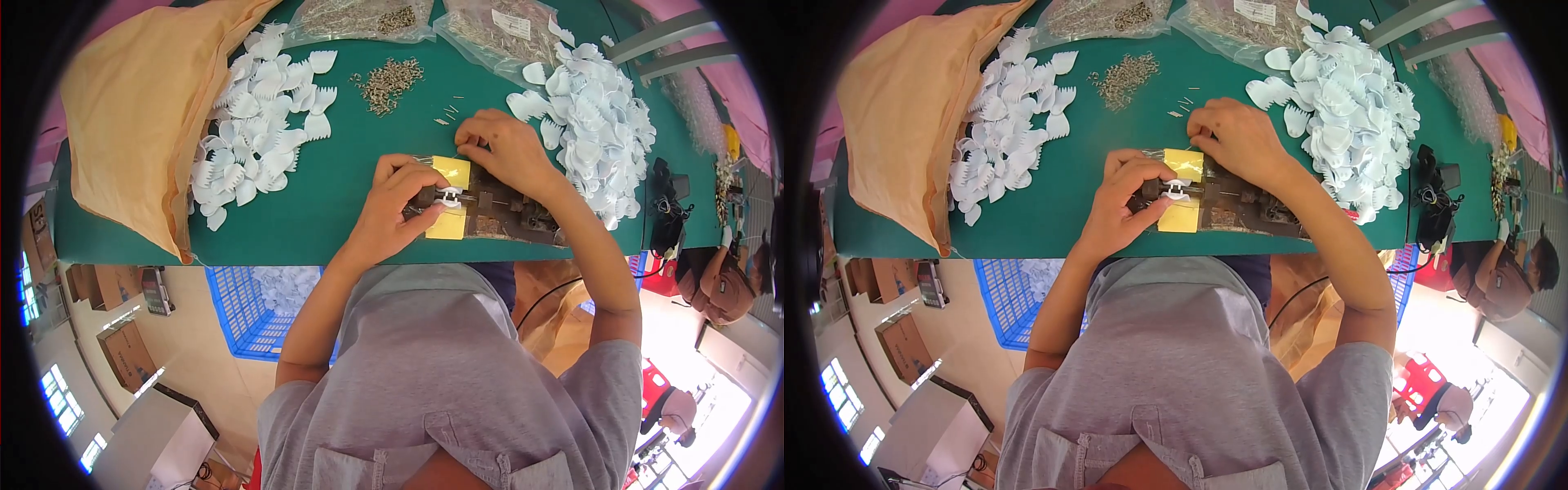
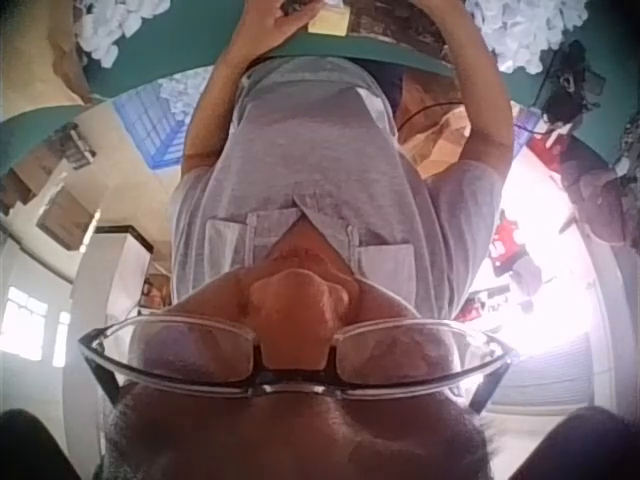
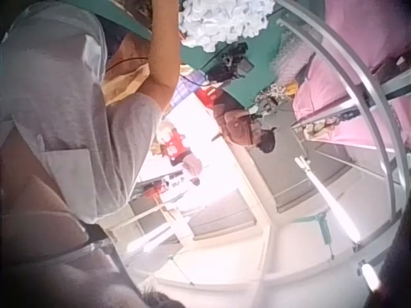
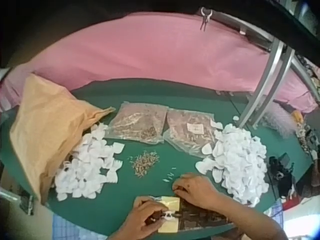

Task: The person assembles hair claw clips by positioning plastic clip halves and metal springs on a table fixture and securing them with metal pins using a mechanical assembly tool.

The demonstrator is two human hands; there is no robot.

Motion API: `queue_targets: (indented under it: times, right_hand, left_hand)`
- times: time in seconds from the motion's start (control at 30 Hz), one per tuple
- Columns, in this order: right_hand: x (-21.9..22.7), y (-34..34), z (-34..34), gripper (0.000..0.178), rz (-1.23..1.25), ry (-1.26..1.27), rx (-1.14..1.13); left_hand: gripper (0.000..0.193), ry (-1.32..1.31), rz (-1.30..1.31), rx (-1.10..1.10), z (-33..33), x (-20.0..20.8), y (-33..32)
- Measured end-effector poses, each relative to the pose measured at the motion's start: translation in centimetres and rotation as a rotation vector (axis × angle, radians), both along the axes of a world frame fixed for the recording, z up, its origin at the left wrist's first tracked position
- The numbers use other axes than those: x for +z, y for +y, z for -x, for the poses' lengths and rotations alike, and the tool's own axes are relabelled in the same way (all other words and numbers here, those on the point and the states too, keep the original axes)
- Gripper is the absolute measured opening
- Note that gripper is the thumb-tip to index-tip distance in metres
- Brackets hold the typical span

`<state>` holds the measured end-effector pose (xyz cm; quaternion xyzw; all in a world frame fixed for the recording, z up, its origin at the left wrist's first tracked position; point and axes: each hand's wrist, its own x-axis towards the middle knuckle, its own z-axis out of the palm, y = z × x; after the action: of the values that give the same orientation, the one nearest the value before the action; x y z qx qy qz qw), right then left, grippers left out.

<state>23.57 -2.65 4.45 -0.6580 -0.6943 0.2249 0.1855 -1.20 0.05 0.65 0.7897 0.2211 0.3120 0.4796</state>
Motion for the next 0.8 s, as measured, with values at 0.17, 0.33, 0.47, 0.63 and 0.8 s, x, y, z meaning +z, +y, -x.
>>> queue_targets:
  times: [0.17, 0.33, 0.47, 0.63, 0.8]
  right_hand:
    - [-0.6, 0.5, -0.8, 0.008, -0.126, 0.022, 0.010]
    - [-0.5, 1.5, 0.3, 0.011, -0.119, -0.003, 0.103]
    - [-1.2, 1.9, 0.6, 0.012, -0.115, -0.198, 0.202]
    - [3.0, -1.0, 0.5, 0.010, 0.121, 0.265, -0.018]
    - [3.5, -4.9, 0.9, 0.012, 0.138, 0.595, -0.140]
  left_hand:
    - [0.032, -0.002, 0.005, -0.001, 0.0, -0.1, -0.1]
    - [0.032, -0.003, 0.001, -0.015, 0.0, 0.0, 0.0]
    - [0.032, -0.005, 0.001, -0.016, -0.1, -0.3, -0.1]
    - [0.032, 0.004, 0.037, -0.005, 0.1, -0.1, 0.0]
    - [0.034, 0.001, 0.006, -0.013, 0.1, -0.2, 0.0]
